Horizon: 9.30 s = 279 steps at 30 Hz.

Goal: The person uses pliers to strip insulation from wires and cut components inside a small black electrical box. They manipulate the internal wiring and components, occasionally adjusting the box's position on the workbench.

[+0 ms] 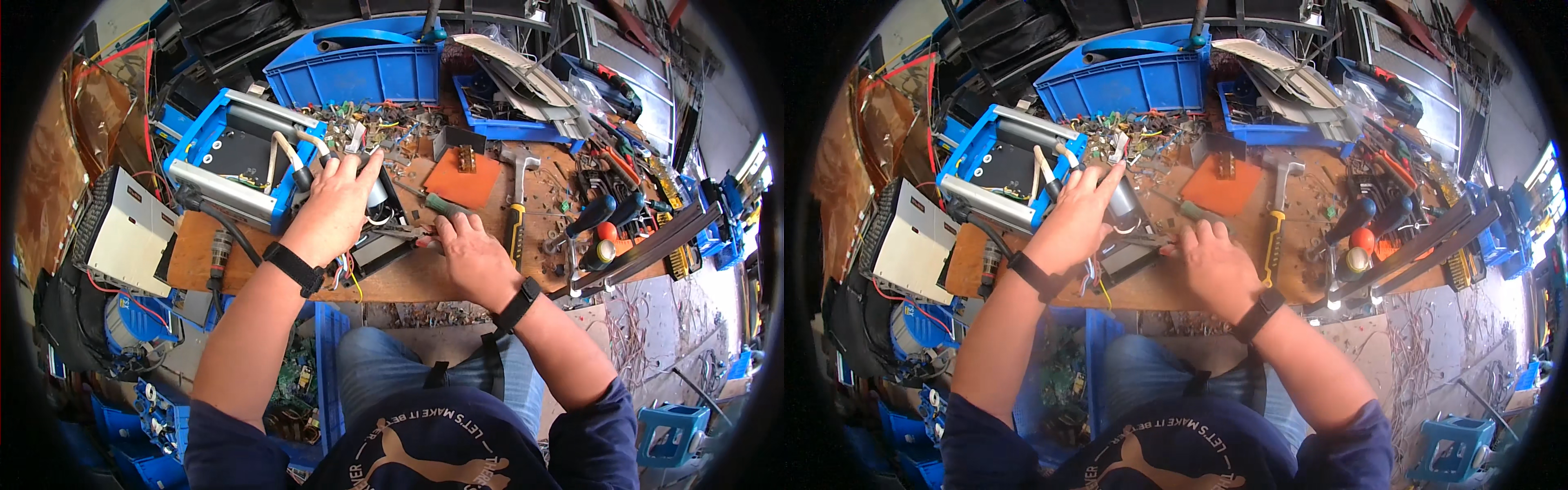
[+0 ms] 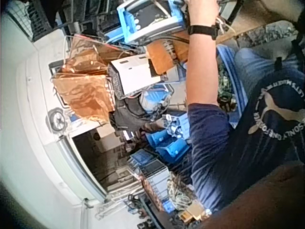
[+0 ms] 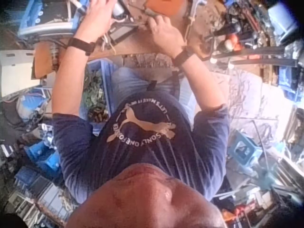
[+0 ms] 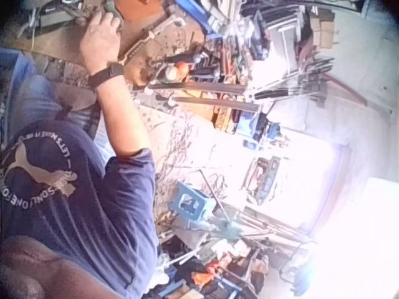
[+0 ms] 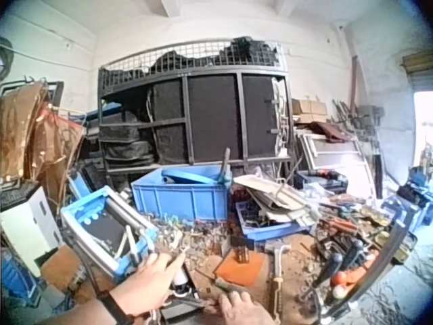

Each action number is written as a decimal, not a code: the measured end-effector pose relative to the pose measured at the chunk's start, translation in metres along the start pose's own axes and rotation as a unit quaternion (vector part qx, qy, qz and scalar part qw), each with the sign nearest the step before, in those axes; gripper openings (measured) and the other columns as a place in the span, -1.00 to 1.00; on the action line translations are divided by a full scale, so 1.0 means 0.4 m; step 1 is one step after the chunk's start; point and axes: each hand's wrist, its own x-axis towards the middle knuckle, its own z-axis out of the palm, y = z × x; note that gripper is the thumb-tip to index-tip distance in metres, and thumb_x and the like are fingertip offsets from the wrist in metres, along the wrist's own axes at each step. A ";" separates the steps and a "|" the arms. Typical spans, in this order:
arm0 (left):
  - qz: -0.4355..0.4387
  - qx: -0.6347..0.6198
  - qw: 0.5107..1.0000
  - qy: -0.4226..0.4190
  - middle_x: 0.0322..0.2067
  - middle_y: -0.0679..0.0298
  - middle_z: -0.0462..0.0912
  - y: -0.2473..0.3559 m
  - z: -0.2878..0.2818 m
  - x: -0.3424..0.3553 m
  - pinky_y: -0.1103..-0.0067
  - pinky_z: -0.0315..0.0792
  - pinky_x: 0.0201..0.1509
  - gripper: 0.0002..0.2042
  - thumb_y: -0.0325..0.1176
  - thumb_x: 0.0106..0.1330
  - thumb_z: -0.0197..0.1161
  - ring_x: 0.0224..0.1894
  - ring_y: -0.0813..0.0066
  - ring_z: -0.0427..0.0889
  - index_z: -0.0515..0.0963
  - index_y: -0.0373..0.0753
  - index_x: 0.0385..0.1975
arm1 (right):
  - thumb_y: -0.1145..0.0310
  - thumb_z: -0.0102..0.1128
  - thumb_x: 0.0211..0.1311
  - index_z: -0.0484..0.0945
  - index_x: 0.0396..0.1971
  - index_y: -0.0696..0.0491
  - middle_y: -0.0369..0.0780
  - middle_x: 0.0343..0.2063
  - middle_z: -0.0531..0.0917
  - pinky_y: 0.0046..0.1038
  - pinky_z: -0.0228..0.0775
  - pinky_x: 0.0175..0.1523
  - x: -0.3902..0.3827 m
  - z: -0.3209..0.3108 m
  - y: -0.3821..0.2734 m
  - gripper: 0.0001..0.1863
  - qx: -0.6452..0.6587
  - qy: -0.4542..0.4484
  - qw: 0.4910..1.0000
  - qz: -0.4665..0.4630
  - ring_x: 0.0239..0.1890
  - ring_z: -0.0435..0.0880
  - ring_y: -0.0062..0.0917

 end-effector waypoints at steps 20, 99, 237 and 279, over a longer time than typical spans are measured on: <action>-0.025 -0.043 0.999 -0.003 -0.02 -0.02 0.36 0.006 -0.007 0.002 0.25 0.23 0.20 -0.35 -0.34 0.19 0.25 0.07 0.02 0.33 0.21 -0.36 0.29 | 0.47 0.01 0.12 0.34 0.09 0.19 -0.07 0.00 0.42 -0.27 0.32 0.18 0.050 0.016 -0.014 -0.53 -0.027 0.009 0.999 -0.042 0.07 0.41 -0.20; -0.009 -0.062 0.998 0.021 0.02 0.05 0.38 0.019 0.002 -0.015 0.25 0.22 0.23 -0.42 -0.31 0.23 0.21 0.12 0.05 0.32 0.27 -0.25 0.28 | 0.20 0.03 0.26 0.49 -0.34 0.10 -0.13 -0.45 0.62 -0.35 0.53 -0.39 0.064 -0.022 -0.032 -0.75 -0.139 -0.025 0.987 -0.070 -0.41 0.68 -0.30; -0.198 -0.148 0.969 -0.014 0.07 -0.13 0.36 -0.089 -0.017 -0.036 0.31 0.24 0.23 -0.38 0.01 0.25 0.27 0.17 -0.02 0.36 0.31 -0.26 0.18 | 0.27 -0.03 0.25 0.52 -0.32 0.14 -0.17 -0.48 0.57 -0.25 0.44 -0.51 -0.037 -0.064 -0.217 -0.75 -0.191 -0.061 0.975 0.096 -0.40 0.61 -0.36; -0.187 -0.154 0.970 -0.014 0.06 -0.09 0.38 -0.080 -0.029 -0.049 0.33 0.23 0.24 -0.37 0.00 0.24 0.27 0.17 0.02 0.37 0.32 -0.31 0.16 | 0.19 -0.01 0.43 0.30 0.02 0.13 -0.18 -0.27 0.61 -0.38 0.61 -0.23 -0.101 0.077 -0.088 -0.65 0.775 -0.313 0.519 0.179 -0.24 0.68 -0.44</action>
